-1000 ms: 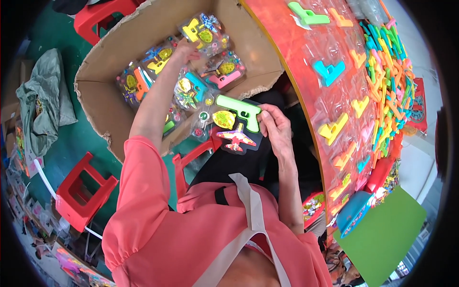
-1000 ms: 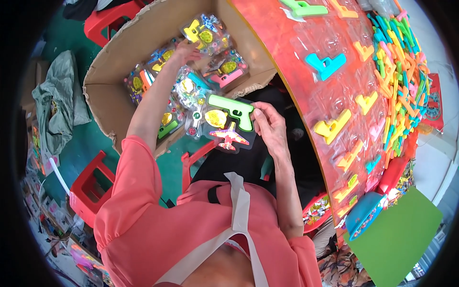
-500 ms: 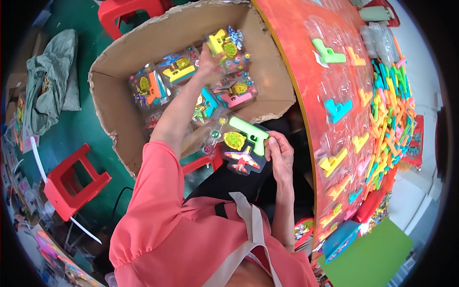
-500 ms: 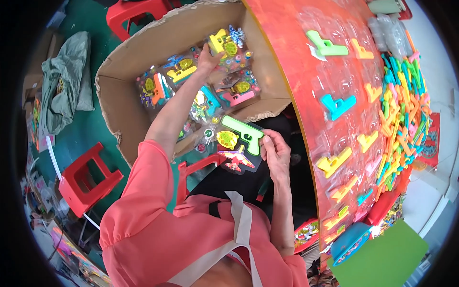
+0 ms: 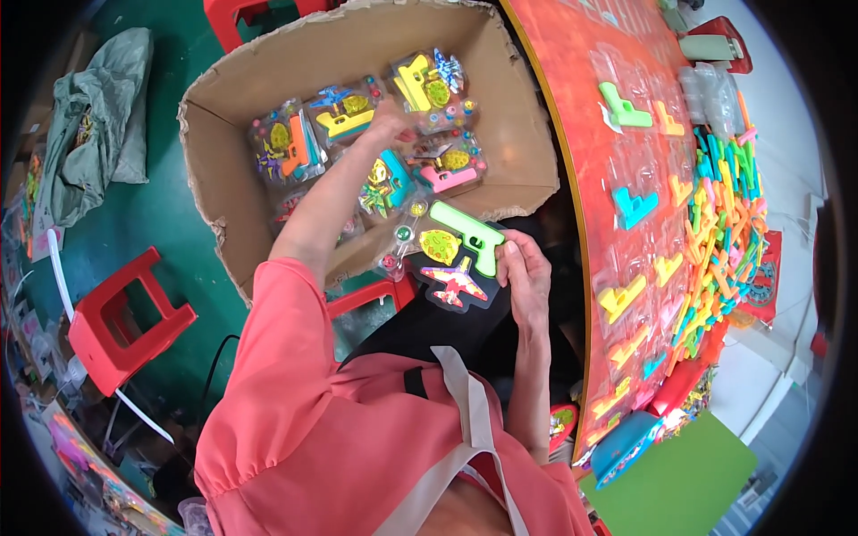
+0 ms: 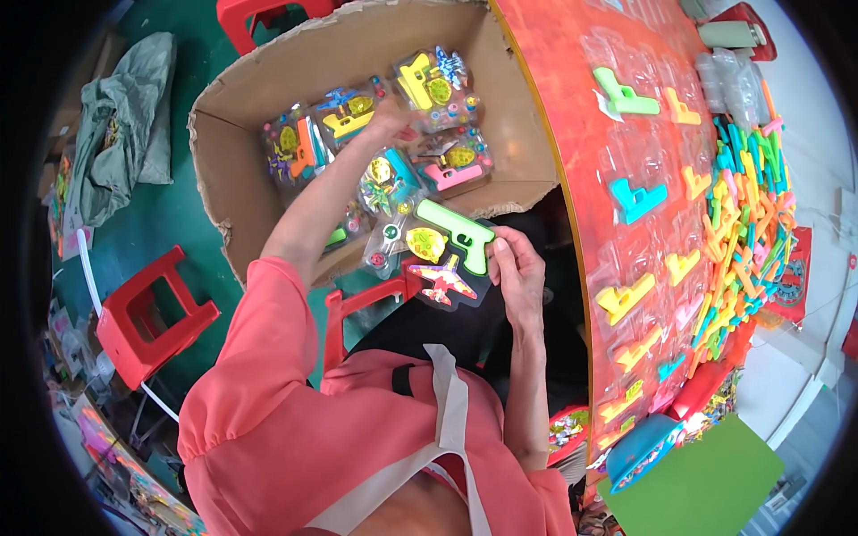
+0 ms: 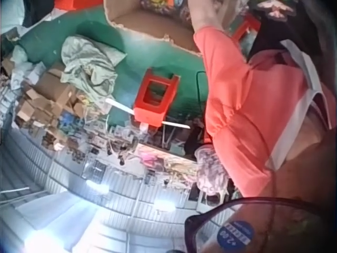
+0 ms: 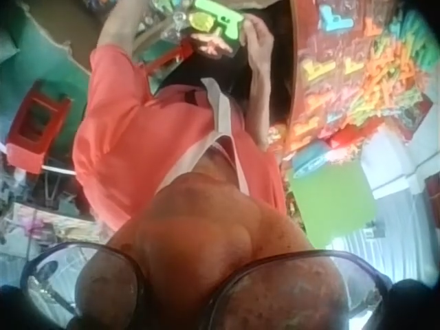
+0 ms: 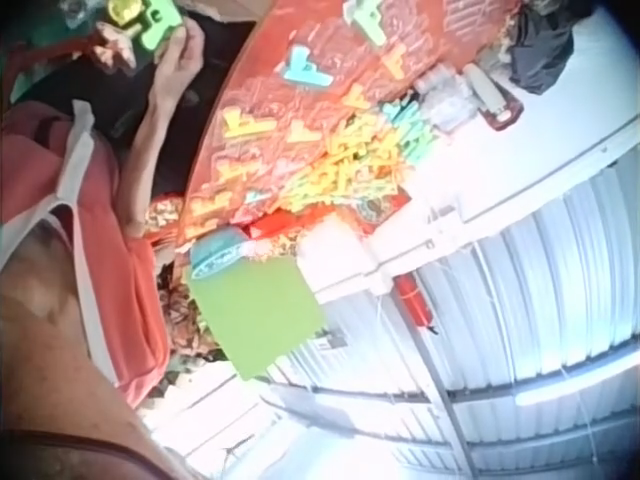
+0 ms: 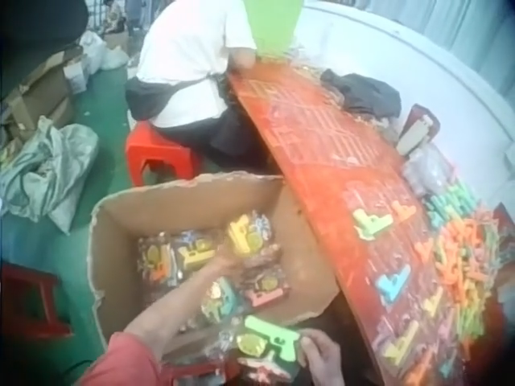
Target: Packaging toy water guns into plastic containers and then into a cardboard box.
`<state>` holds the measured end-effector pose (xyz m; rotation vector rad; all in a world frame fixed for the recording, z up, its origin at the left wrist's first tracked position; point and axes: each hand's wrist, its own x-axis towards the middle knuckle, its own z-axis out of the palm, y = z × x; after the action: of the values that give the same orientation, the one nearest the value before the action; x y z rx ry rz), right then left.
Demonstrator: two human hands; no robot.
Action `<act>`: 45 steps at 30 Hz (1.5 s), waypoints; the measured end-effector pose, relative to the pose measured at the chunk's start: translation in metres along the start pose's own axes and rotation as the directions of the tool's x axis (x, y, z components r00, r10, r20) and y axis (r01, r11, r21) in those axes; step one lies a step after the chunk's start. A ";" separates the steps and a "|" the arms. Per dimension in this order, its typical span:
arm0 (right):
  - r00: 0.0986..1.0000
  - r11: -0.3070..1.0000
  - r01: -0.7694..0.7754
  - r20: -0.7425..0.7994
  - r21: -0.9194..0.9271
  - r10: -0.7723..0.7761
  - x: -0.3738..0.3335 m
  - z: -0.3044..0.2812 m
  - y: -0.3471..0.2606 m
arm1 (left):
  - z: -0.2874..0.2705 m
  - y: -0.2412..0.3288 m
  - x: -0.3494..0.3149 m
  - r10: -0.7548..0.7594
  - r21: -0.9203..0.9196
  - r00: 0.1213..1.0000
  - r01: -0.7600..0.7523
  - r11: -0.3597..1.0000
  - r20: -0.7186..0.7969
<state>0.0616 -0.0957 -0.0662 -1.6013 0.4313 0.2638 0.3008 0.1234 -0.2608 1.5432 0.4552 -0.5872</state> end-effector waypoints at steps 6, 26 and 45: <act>0.999 0.998 0.020 0.045 -0.058 -0.018 0.017 0.004 -0.008 | -0.039 0.012 -0.042 -0.092 0.195 0.942 0.029 0.980 0.322; 0.960 0.919 0.260 0.182 -0.297 -0.213 0.102 0.036 -0.044 | -0.115 0.078 -0.128 -0.024 0.312 0.761 -0.237 0.920 0.648; 0.969 0.944 0.242 0.097 -0.225 -0.225 -0.003 0.005 -0.030 | 0.017 -0.019 -0.023 0.276 0.406 0.893 -0.414 0.815 0.357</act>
<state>0.0717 -0.0896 -0.0382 -1.8522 0.1560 0.1939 0.2695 0.1088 -0.2616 1.9130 -0.2188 -0.6444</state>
